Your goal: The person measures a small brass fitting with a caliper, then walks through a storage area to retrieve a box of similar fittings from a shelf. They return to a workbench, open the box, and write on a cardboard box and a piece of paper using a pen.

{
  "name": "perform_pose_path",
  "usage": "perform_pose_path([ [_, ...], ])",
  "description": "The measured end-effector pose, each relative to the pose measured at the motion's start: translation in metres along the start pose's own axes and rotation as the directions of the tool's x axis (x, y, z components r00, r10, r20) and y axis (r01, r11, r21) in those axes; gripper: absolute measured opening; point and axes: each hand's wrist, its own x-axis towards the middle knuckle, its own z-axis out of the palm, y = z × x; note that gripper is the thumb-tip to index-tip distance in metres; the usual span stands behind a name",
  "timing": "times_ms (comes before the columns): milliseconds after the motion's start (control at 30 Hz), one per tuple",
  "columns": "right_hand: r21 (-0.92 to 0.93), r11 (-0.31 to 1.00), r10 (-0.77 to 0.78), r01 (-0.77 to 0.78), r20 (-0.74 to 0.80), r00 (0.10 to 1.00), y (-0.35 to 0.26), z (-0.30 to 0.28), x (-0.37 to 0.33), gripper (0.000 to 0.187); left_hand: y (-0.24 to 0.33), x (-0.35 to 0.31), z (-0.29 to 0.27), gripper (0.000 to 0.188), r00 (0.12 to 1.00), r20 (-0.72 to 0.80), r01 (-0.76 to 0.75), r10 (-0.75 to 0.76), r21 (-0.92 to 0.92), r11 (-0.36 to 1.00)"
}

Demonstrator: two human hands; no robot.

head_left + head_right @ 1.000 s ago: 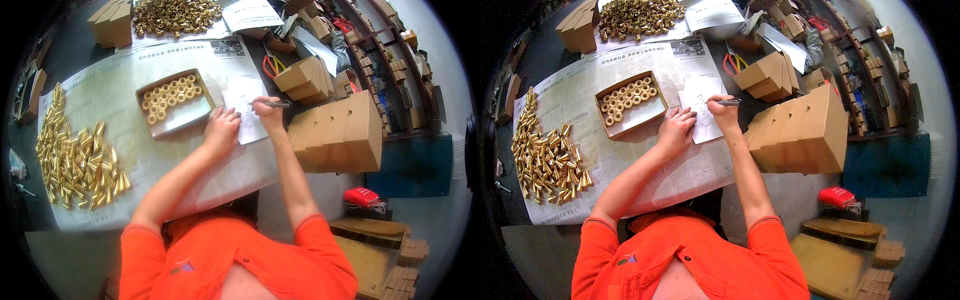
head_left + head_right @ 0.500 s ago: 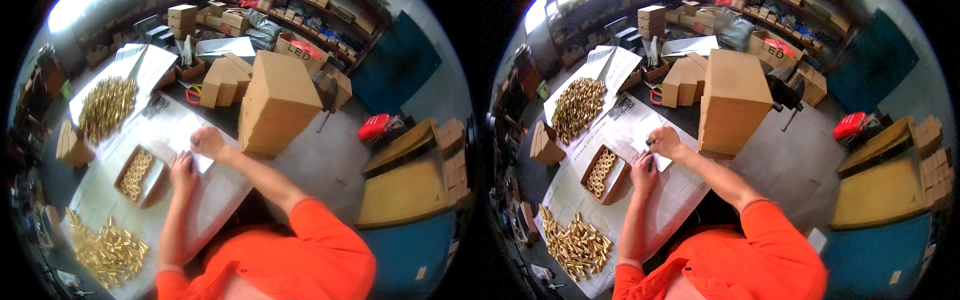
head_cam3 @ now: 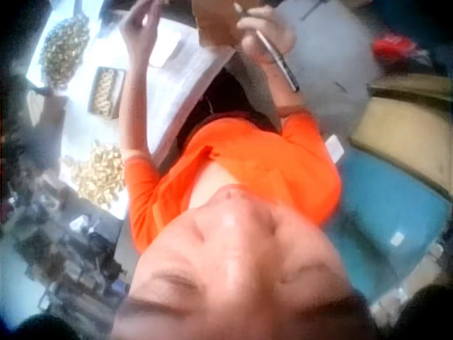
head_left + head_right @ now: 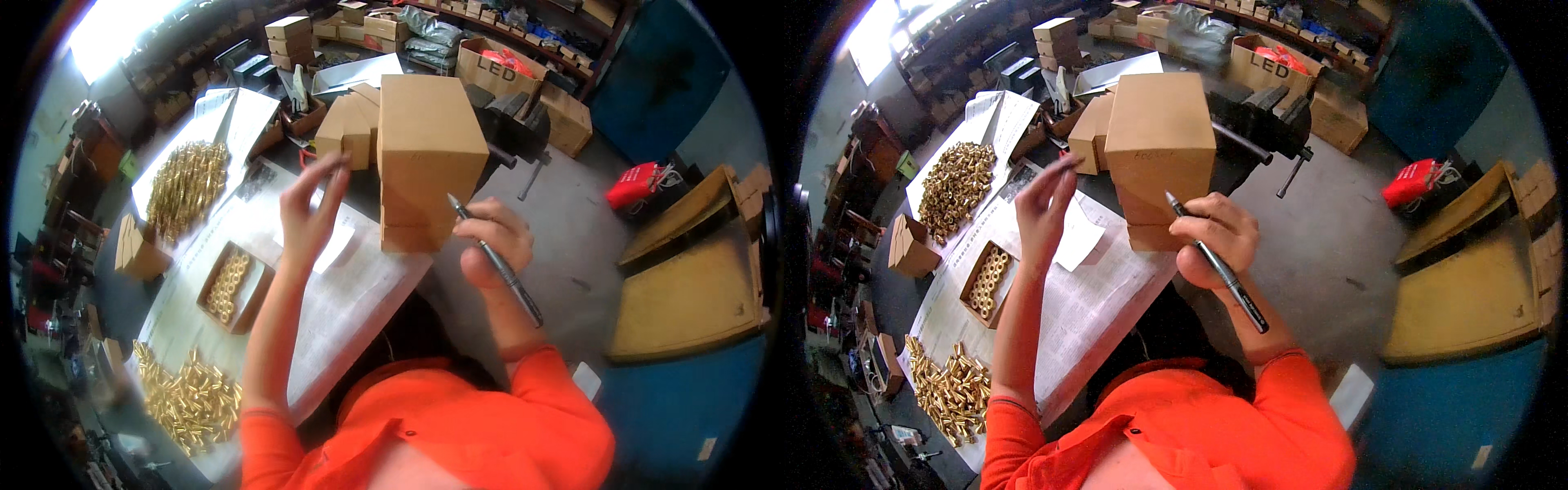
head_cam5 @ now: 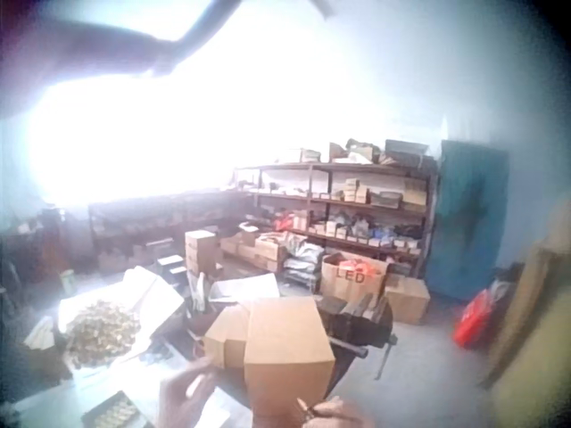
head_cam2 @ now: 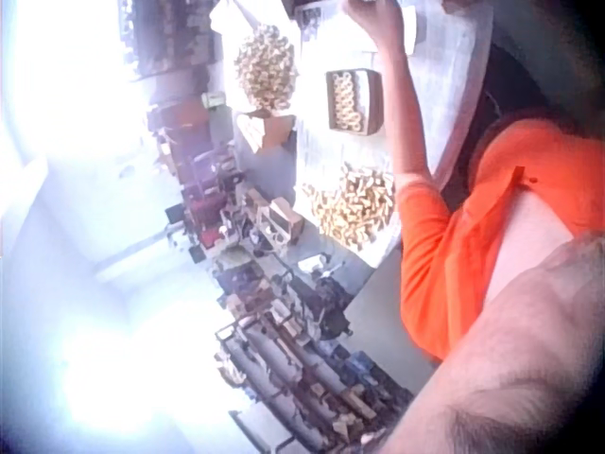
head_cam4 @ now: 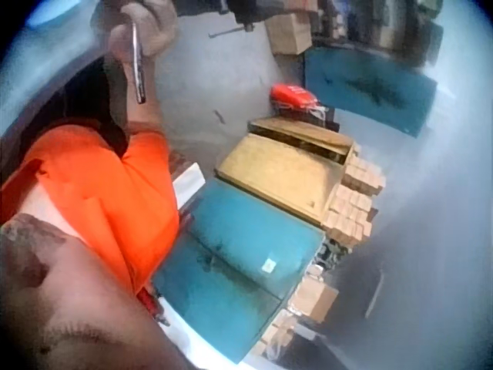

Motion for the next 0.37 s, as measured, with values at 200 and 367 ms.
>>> perform_pose_path([
  [200, 0.062, 0.998, -0.004, 0.011, -0.125, 0.992, 0.029, 0.001, 0.015, 0.037, 0.015, 0.066, 0.046, 0.03, 0.972, 0.1, -0.183, 0.212, -0.239, 0.954],
  [367, 0.158, 0.984, -0.062, 0.079, -0.109, 0.992, 0.05, 0.016, 0.011, 0.037, -0.002, 0.065, 0.064, 0.034, 0.96, 0.121, -0.212, 0.254, -0.283, 0.935],
])
